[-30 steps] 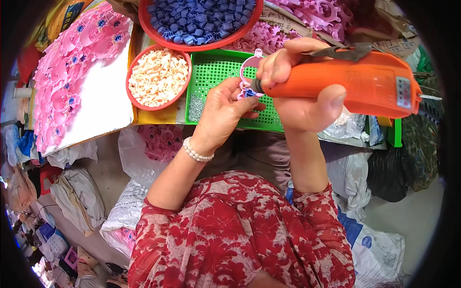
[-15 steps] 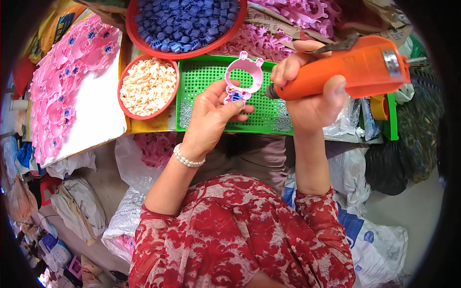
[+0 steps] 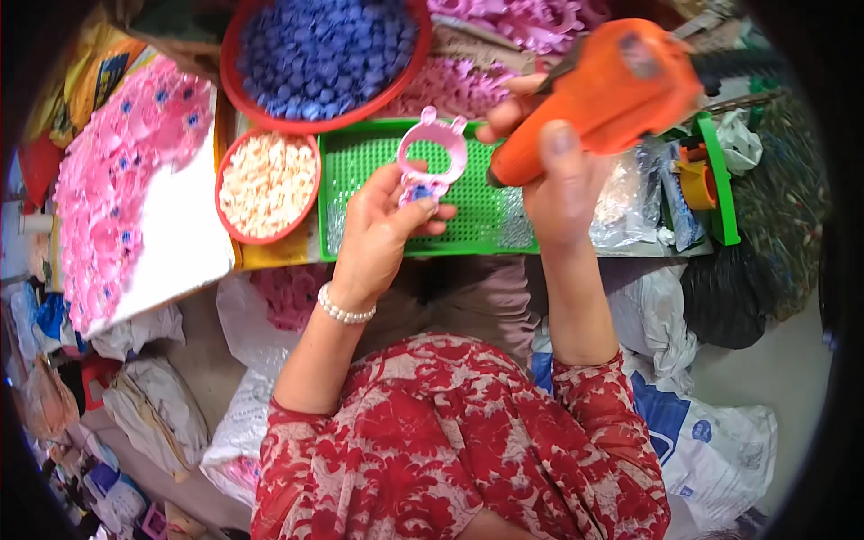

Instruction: Assembling small plastic toy components using a handheld heat/glue tool.

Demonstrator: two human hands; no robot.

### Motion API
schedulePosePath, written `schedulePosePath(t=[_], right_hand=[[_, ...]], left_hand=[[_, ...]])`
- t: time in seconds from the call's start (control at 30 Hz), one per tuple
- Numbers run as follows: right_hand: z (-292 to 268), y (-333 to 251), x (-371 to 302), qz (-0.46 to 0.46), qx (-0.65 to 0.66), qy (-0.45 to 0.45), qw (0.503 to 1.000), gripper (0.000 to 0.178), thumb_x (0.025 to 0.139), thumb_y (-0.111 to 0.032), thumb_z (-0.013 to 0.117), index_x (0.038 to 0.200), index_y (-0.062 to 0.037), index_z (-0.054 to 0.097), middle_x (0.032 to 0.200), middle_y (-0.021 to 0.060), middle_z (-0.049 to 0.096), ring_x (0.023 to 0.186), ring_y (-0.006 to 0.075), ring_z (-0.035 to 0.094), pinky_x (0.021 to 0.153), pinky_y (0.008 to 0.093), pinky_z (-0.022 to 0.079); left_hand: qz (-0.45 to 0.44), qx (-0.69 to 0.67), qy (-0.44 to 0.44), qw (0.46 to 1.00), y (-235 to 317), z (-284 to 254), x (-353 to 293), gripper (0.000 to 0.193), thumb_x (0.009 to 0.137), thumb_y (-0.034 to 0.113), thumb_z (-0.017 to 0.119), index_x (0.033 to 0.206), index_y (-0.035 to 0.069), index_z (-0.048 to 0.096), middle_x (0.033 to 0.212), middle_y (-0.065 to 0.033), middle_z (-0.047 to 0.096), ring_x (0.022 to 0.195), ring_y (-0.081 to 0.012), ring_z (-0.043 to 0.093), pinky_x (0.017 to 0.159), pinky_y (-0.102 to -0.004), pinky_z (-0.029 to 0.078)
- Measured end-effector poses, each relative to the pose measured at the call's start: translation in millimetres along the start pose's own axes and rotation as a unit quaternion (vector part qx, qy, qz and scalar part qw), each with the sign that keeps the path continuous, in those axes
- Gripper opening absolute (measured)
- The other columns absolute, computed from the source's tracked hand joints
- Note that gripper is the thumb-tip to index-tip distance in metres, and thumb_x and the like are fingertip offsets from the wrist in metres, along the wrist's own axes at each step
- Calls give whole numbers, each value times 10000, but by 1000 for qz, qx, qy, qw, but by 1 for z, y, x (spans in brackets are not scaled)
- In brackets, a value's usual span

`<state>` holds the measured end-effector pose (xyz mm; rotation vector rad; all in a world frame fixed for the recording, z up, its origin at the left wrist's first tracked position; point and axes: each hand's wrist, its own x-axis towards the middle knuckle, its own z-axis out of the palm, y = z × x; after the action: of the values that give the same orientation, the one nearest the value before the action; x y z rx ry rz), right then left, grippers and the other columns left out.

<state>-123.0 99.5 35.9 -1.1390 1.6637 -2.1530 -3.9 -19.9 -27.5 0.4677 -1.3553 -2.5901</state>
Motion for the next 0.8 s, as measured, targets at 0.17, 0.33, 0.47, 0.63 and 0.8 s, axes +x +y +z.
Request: schedulePosePath(t=[0.17,0.33,0.47,0.63,0.8], right_hand=[[1,-9,5,-12,-36,44,998,404,811,-83,638,1152,55,470,1107,192,572,930,231,631,774,345,531],[1,-33,7,18,7,54,998,519,794,-106,664,1219,42,406,1105,180,570,895,190,631,755,324,523],[-7,-33,6,22,4,10,1000,749,753,-419,696,1262,30,378,1033,150,593,792,160,625,666,270,502],[-14,-34,1,65,36,-21,997,913,701,-755,531,1155,32,448,970,143,597,733,147,611,656,253,490],[-12,-49,7,127,-9,-23,992,838,718,-717,536,1087,35,495,867,115,592,644,128,587,607,226,472]], left_hand=[[1,14,-6,1000,-1,-1,-8,329,858,-13,530,1179,-27,457,1015,-115,603,838,-184,647,690,-248,535],[1,4,7,1000,-5,-2,-9,326,853,-17,541,1172,-29,472,991,-110,617,832,-198,656,665,-244,545],[7,6,9,1000,-3,0,-9,308,856,-15,541,1158,-25,479,984,-107,621,821,-197,658,659,-246,547],[8,14,9,1000,-2,2,-9,307,859,-10,542,1158,-25,473,982,-107,621,818,-197,658,660,-247,545],[4,21,15,1000,-3,0,-9,305,861,-10,535,1157,-29,469,979,-106,619,820,-197,657,662,-245,542]])
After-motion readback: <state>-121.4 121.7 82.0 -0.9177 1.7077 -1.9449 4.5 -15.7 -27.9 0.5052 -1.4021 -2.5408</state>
